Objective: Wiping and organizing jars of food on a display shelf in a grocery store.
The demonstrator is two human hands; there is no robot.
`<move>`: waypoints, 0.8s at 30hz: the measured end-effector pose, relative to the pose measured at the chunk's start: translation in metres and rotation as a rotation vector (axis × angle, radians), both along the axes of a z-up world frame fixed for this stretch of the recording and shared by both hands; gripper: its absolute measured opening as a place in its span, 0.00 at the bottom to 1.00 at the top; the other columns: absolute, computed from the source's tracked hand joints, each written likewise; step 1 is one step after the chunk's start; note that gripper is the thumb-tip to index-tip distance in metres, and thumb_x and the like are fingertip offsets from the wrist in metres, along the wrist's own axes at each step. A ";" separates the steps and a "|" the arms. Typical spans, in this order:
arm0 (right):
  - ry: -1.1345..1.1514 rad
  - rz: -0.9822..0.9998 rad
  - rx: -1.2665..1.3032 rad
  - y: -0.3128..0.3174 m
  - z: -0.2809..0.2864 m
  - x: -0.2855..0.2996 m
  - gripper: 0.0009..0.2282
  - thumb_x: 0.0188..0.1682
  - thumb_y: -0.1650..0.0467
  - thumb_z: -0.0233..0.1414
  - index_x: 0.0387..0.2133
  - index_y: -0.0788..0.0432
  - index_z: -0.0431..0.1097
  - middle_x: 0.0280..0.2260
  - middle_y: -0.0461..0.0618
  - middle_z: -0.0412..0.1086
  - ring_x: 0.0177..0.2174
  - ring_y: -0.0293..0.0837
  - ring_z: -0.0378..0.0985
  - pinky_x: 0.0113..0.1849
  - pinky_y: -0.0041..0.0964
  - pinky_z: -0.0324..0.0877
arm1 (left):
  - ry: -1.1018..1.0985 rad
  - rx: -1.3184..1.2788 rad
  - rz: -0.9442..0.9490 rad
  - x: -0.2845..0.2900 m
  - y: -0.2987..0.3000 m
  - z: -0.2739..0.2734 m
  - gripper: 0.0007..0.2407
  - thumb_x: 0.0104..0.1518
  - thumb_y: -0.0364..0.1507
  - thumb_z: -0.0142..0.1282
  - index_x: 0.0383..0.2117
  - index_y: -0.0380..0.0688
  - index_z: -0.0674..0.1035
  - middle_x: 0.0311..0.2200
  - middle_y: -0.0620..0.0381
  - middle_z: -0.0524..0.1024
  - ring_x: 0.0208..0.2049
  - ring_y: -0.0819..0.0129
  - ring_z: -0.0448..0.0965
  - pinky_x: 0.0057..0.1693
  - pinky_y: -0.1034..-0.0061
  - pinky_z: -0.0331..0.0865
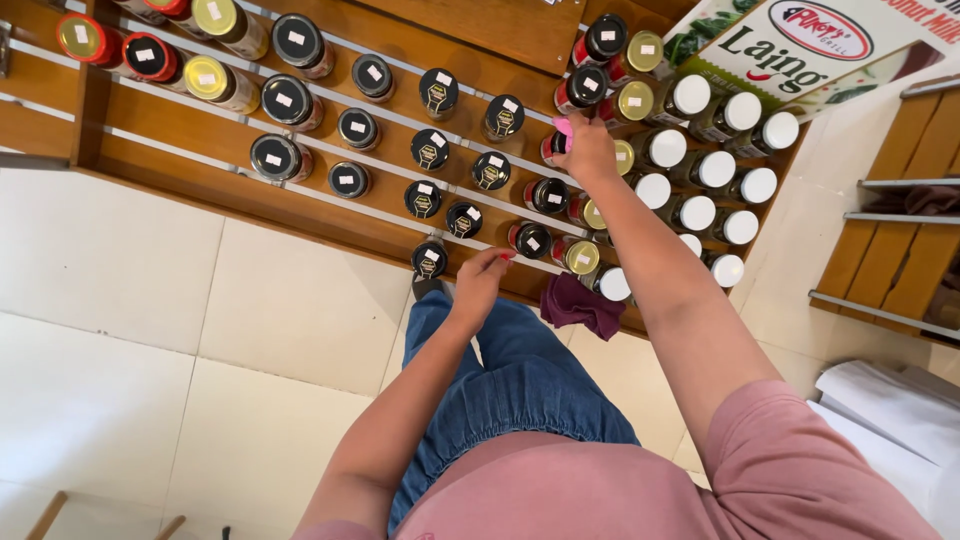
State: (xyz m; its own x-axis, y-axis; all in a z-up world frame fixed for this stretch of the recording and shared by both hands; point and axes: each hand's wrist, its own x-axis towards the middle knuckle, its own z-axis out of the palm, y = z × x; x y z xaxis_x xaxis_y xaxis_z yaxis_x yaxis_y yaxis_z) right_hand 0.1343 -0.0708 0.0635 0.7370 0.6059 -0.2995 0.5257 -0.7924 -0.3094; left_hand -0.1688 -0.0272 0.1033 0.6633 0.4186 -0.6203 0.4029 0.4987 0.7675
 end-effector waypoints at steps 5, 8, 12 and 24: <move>-0.016 -0.007 -0.019 0.000 -0.016 0.005 0.36 0.31 0.67 0.72 0.57 0.53 0.66 0.49 0.65 0.67 0.46 0.61 0.75 0.48 0.49 0.72 | -0.038 0.001 0.020 0.000 -0.004 -0.021 0.11 0.62 0.27 0.49 0.44 0.37 0.83 0.34 0.59 0.80 0.37 0.74 0.74 0.46 0.80 0.69; -0.020 -0.016 0.001 0.001 -0.018 0.005 0.36 0.32 0.67 0.72 0.57 0.51 0.66 0.49 0.66 0.67 0.46 0.62 0.75 0.48 0.49 0.73 | -0.012 -0.002 0.013 -0.001 -0.002 -0.026 0.11 0.62 0.27 0.49 0.44 0.37 0.83 0.34 0.58 0.80 0.37 0.73 0.74 0.47 0.79 0.69; 0.005 -0.042 0.031 0.000 -0.016 0.004 0.36 0.34 0.67 0.71 0.59 0.51 0.65 0.49 0.66 0.67 0.46 0.62 0.76 0.48 0.50 0.73 | -0.011 -0.022 0.014 0.001 -0.003 -0.038 0.11 0.62 0.27 0.49 0.43 0.37 0.83 0.35 0.59 0.81 0.38 0.73 0.75 0.48 0.79 0.69; -0.014 -0.011 0.016 -0.001 0.011 -0.005 0.36 0.32 0.66 0.72 0.58 0.50 0.66 0.47 0.65 0.68 0.45 0.63 0.75 0.45 0.52 0.73 | -0.034 -0.069 -0.004 0.015 0.003 -0.034 0.11 0.61 0.26 0.50 0.44 0.38 0.83 0.33 0.59 0.79 0.37 0.74 0.75 0.47 0.80 0.69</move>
State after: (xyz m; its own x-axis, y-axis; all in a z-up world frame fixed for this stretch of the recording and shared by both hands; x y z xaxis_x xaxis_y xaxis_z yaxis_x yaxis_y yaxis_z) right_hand 0.1293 -0.0720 0.0746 0.7475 0.6024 -0.2798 0.5214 -0.7931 -0.3148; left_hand -0.1543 -0.0241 0.0693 0.6862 0.3731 -0.6244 0.3793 0.5490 0.7448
